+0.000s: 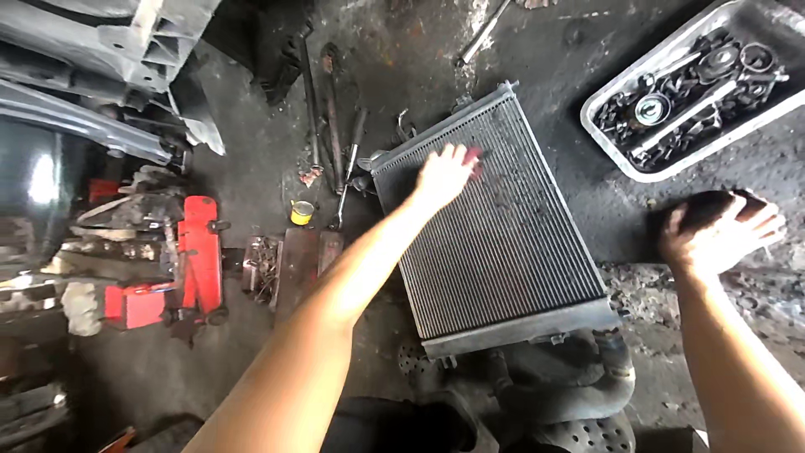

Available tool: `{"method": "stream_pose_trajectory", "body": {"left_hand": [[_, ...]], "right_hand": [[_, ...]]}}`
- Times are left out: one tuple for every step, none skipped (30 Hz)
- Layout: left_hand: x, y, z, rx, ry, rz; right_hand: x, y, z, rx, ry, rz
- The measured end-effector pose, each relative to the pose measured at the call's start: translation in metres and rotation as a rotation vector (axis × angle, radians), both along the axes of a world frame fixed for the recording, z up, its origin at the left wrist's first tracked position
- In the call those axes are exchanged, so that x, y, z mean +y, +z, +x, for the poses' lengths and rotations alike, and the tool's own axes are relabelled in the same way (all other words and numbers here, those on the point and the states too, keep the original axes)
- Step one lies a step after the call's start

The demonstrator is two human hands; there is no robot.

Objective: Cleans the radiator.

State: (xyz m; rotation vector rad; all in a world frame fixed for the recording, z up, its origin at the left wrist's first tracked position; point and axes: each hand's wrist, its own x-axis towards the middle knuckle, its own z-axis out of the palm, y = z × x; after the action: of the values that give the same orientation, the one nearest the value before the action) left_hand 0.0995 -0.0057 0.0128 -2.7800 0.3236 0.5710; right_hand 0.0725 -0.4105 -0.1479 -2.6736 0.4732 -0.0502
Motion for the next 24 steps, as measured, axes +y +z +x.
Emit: {"method": "stream_pose_trajectory", "body": {"left_hand": [[0.004, 0.007, 0.01, -0.054, 0.09, 0.036], [0.002, 0.014, 0.012, -0.081, 0.142, 0.052], [-0.008, 0.019, 0.004, -0.082, 0.148, 0.026], [-0.023, 0.022, -0.015, -0.062, 0.096, -0.025], [-0.042, 0.021, -0.043, -0.024, -0.011, -0.096], [-0.059, 0.016, -0.075, 0.028, -0.152, -0.189], [-0.074, 0.008, -0.107, 0.12, -0.294, -0.284], [-0.087, 0.003, -0.13, 0.259, -0.401, -0.339], [-0.094, -0.002, -0.141, 0.355, -0.496, -0.357], [-0.093, -0.007, -0.143, 0.392, -0.554, -0.363], [-0.087, -0.012, -0.136, 0.372, -0.571, -0.376], [-0.077, -0.017, -0.123, 0.306, -0.549, -0.381], [-0.066, -0.02, -0.106, 0.239, -0.493, -0.352], [-0.056, -0.019, -0.085, 0.207, -0.397, -0.281], [-0.044, -0.016, -0.063, 0.187, -0.281, -0.187], [-0.032, -0.013, -0.039, 0.154, -0.167, -0.1], [-0.02, -0.009, -0.019, 0.096, -0.071, -0.04], [-0.012, -0.003, -0.003, 0.053, 0.019, 0.005], [-0.008, 0.004, 0.006, 0.017, 0.089, 0.027], [-0.011, 0.01, 0.006, -0.007, 0.115, 0.032], [-0.02, 0.016, -0.003, -0.008, 0.091, 0.008], [-0.034, 0.018, -0.02, 0.013, 0.014, -0.032], [-0.047, 0.015, -0.045, 0.051, -0.101, -0.089], [-0.058, 0.01, -0.073, 0.113, -0.224, -0.158]], "right_hand": [[0.0, 0.001, 0.001, -0.003, 0.001, 0.002], [0.0, 0.001, 0.001, -0.013, 0.002, 0.003], [0.0, -0.001, 0.001, -0.022, 0.003, 0.003], [-0.001, -0.003, 0.0, -0.026, 0.004, 0.004], [-0.001, -0.004, 0.0, -0.026, 0.002, 0.007], [-0.001, -0.003, -0.001, -0.027, 0.001, 0.009], [0.0, 0.0, -0.001, -0.022, 0.002, 0.015], [0.0, 0.003, -0.001, -0.023, 0.001, 0.019], [0.001, 0.004, -0.002, -0.026, -0.001, 0.022], [0.0, 0.003, -0.002, -0.029, 0.0, 0.023], [0.0, 0.002, -0.002, -0.034, 0.004, 0.019], [-0.001, -0.001, -0.002, -0.044, 0.001, 0.009], [-0.002, -0.004, -0.002, -0.047, -0.006, -0.007], [-0.002, -0.005, -0.002, -0.04, -0.008, -0.015], [-0.002, -0.005, -0.001, -0.028, -0.008, -0.016], [-0.001, -0.003, 0.0, -0.02, -0.006, -0.007], [0.0, -0.001, 0.001, -0.015, 0.001, 0.009], [0.0, 0.0, 0.001, -0.017, 0.005, 0.016], [0.0, 0.001, 0.001, -0.017, 0.005, 0.016], [0.0, 0.001, 0.001, -0.016, 0.004, 0.017], [0.0, 0.0, 0.001, -0.02, 0.001, 0.02], [-0.001, -0.002, 0.0, -0.028, 0.002, 0.023], [-0.002, -0.003, -0.001, -0.033, 0.008, 0.025], [-0.002, -0.004, -0.002, -0.04, 0.011, 0.025]]}}
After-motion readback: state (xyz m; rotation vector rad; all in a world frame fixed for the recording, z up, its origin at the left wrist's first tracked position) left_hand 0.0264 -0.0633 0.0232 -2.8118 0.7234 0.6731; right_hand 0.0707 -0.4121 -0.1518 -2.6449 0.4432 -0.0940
